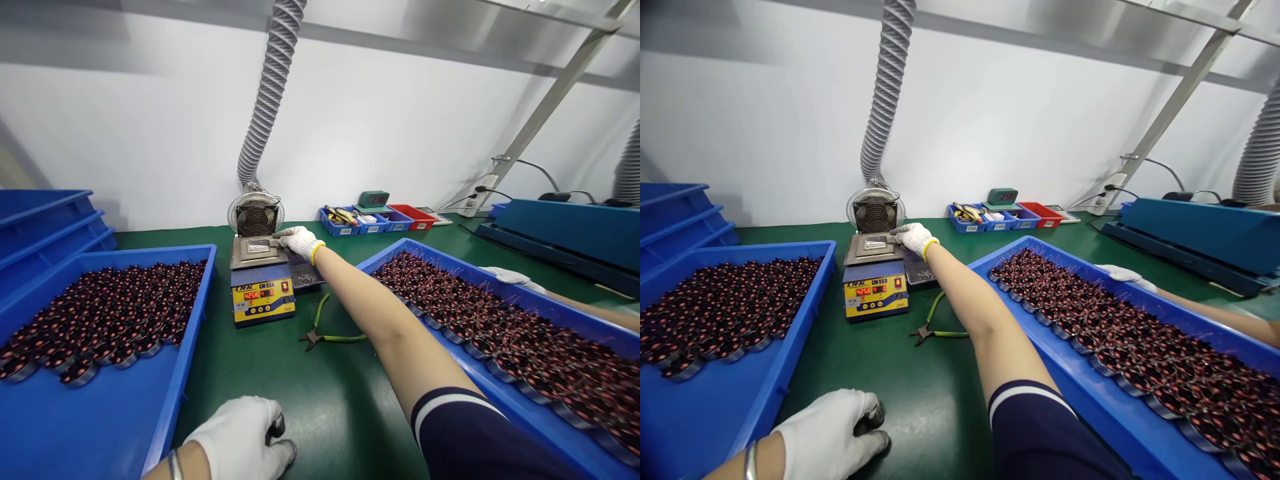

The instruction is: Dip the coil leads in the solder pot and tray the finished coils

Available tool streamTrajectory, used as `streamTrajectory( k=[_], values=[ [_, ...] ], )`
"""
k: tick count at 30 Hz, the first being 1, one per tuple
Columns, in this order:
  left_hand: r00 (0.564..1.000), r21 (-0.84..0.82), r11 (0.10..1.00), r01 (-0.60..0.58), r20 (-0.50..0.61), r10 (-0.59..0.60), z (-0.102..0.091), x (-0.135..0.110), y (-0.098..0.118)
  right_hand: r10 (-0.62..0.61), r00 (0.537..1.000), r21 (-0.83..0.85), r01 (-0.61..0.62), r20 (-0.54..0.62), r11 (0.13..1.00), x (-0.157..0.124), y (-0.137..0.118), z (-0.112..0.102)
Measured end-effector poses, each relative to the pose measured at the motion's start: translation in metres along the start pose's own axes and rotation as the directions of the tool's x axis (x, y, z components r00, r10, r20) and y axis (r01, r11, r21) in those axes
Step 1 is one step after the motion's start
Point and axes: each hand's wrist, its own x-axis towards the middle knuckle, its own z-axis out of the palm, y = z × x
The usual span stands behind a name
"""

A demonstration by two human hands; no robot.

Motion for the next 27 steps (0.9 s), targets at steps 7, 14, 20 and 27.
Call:
streamTrajectory(
  k=[7,14,20,27],
  values=[
    [1.0,-0.003,1.0,0.0,-0.029,0.0,0.002,0.003,-0.002,-0.055,0.998,-0.003,0.055,-0.011,0.998,-0.015,0.008,-0.006],
    [1.0,-0.014,1.0,0.013,-0.018,-0.013,-0.002,0.002,0.001,-0.075,0.997,-0.062,0.074,-0.011,0.995,-0.018,0.012,-0.004],
    [1.0,-0.01,1.0,0.014,-0.011,-0.014,-0.003,0.001,0.002,-0.076,0.997,-0.056,0.076,-0.011,0.996,-0.015,0.013,-0.003],
    [1.0,-0.021,0.999,0.024,-0.014,-0.024,-0.001,0.001,0.001,-0.073,0.997,-0.052,0.072,-0.026,0.996,-0.014,0.012,-0.001]
  ],
)
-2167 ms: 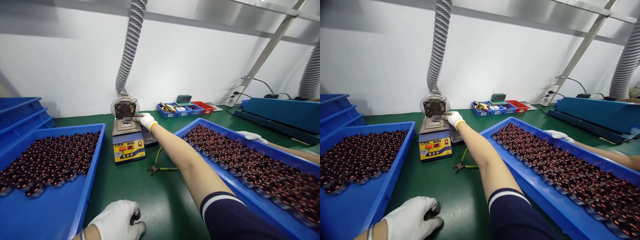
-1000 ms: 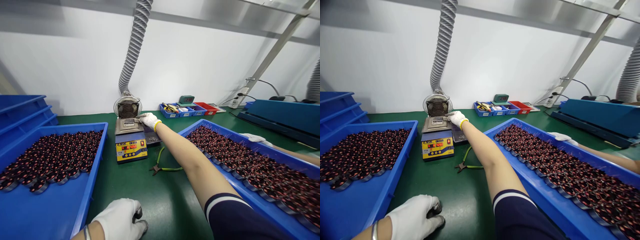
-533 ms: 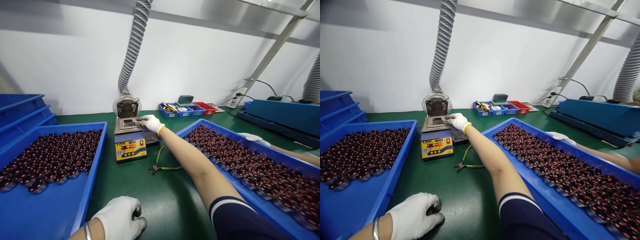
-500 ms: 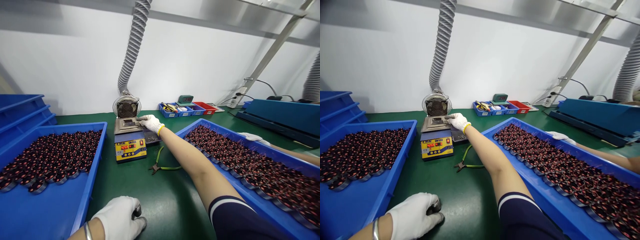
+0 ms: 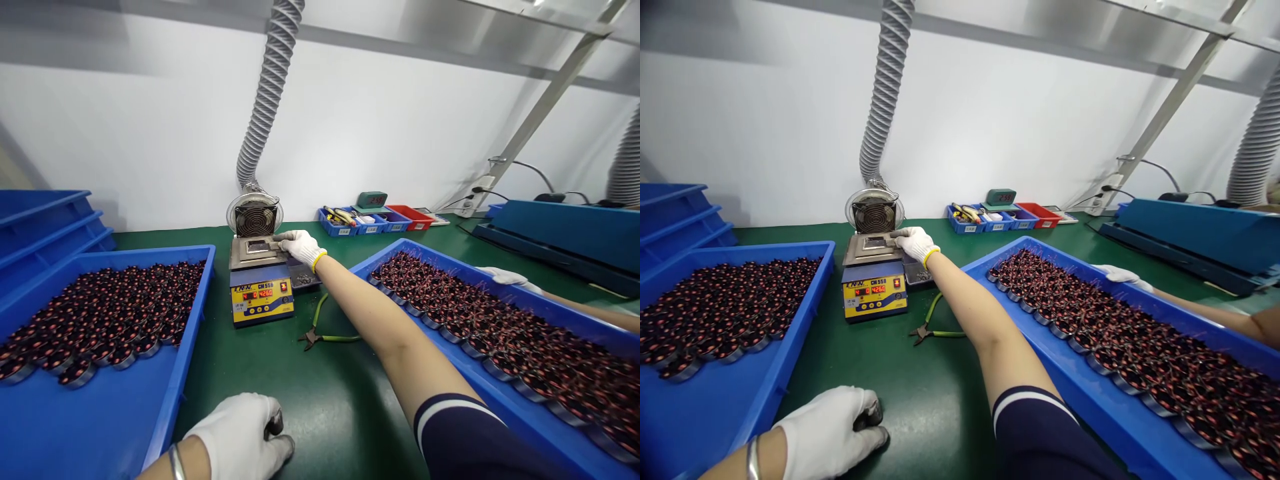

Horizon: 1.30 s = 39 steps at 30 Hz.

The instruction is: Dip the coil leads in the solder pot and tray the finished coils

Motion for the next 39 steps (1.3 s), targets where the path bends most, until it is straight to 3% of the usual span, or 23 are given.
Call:
streamTrajectory(
  k=[29,39],
  values=[
    [1.0,0.022,0.999,-0.024,-0.013,0.024,-0.001,-0.001,0.002,0.009,0.998,0.006,-0.008,-0.055,1.0,0.0,-0.005,0.005],
    [1.0,0.029,0.999,-0.023,0.0,0.023,0.0,-0.001,-0.001,-0.064,0.995,-0.23,0.045,-0.075,0.972,-0.011,-0.02,-0.019]
  ],
)
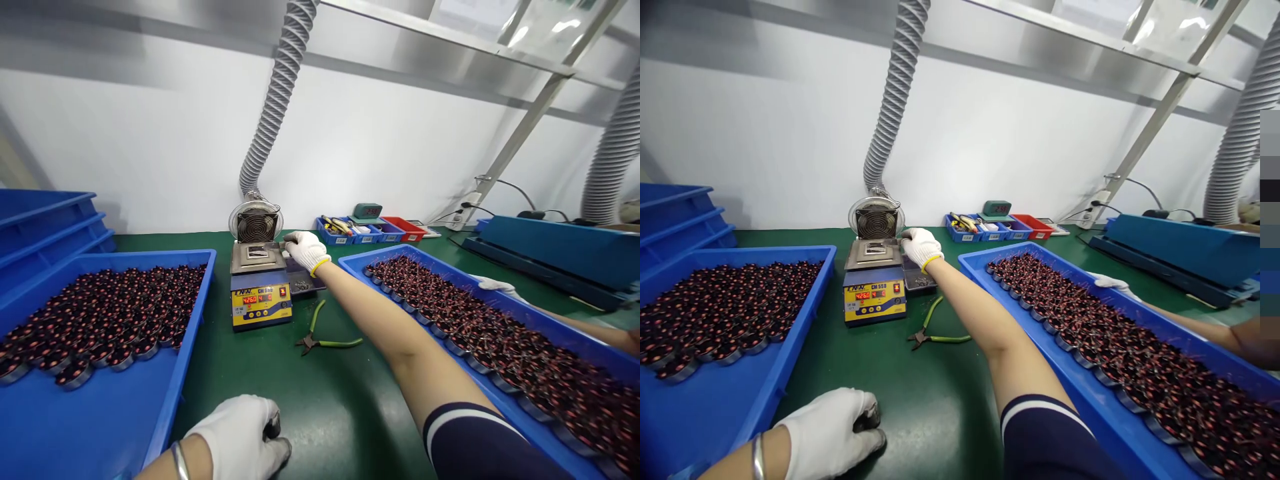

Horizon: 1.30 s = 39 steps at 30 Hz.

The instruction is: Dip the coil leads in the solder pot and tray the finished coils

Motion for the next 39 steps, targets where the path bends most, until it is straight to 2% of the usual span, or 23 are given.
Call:
streamTrajectory(
  k=[5,11,17,24,30,39],
  values=[
    [1.0,0.014,1.0,-0.013,-0.01,0.014,0.0,-0.002,0.0,-0.034,0.998,-0.135,0.04,0.048,0.99,-0.003,-0.019,-0.014],
    [0.999,0.007,1.0,-0.023,-0.027,0.023,0.0,-0.004,0.0,0.051,0.993,-0.176,-0.031,0.11,0.984,0.003,-0.033,-0.022],
    [1.0,-0.011,1.0,-0.007,-0.005,0.007,0.0,-0.005,-0.002,0.164,0.973,-0.104,-0.149,0.159,0.983,0.003,-0.033,-0.017],
    [0.999,0.002,0.999,-0.032,-0.015,0.032,0.0,-0.005,-0.003,0.227,0.961,0.024,-0.233,0.158,0.972,0.009,-0.032,0.001],
    [1.0,-0.007,1.0,-0.025,-0.011,0.025,-0.002,-0.006,-0.001,0.216,0.964,0.082,-0.23,0.153,0.97,0.015,-0.034,0.01],
    [1.0,-0.011,0.999,-0.03,-0.01,0.03,-0.002,-0.005,-0.002,0.201,0.967,0.096,-0.217,0.155,0.972,0.017,-0.036,0.007]
  ],
)
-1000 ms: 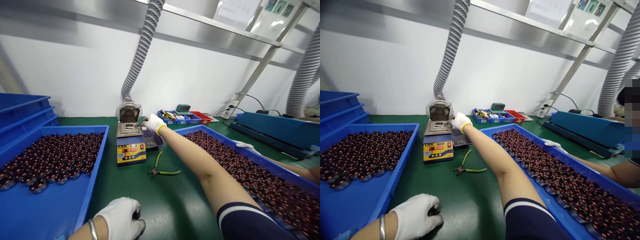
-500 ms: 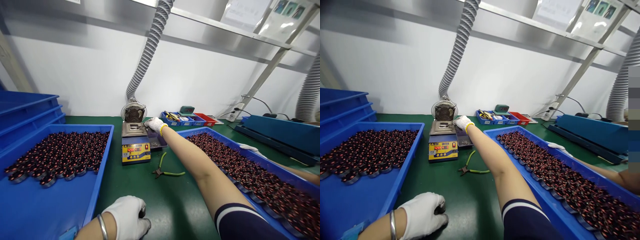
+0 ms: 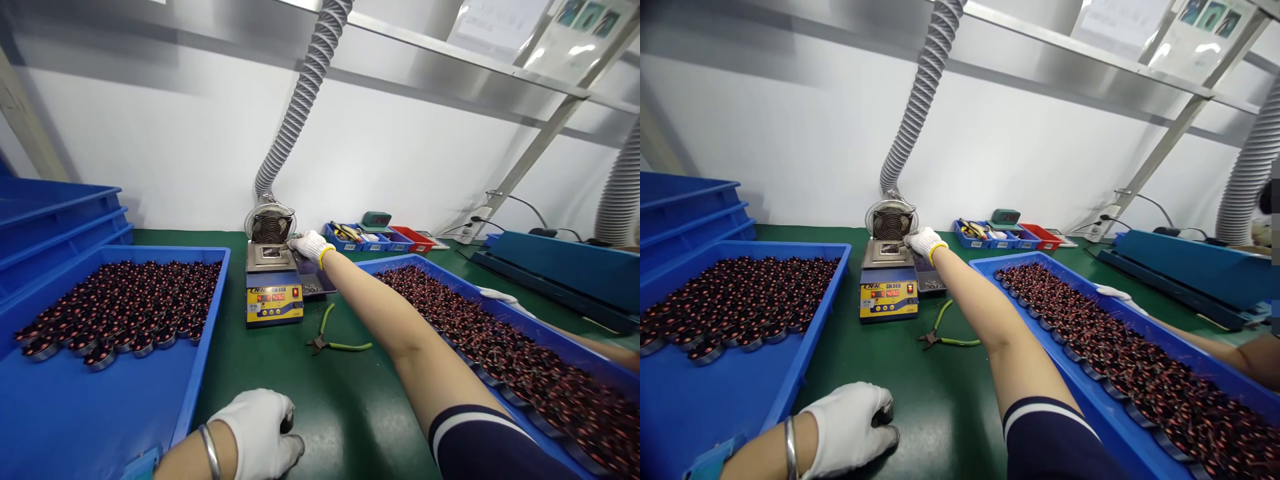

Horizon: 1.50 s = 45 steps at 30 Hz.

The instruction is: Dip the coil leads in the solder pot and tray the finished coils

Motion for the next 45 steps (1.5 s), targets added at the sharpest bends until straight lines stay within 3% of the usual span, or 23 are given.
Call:
streamTrajectory(
  k=[19,35,45],
  values=[
    [0.998,0.011,0.999,-0.03,-0.048,0.031,0.003,0.001,0.0,-0.059,0.997,-0.157,0.049,-0.056,0.986,-0.027,0.005,-0.031],
    [0.999,0.016,1.0,-0.025,-0.041,0.026,0.005,0.002,0.0,-0.076,0.996,-0.161,0.067,-0.047,0.985,-0.02,-0.004,-0.006],
    [0.999,0.012,1.0,-0.028,-0.04,0.028,0.005,0.004,-0.002,-0.081,0.992,-0.073,0.075,-0.093,0.995,-0.022,0.009,-0.011]
  ],
)
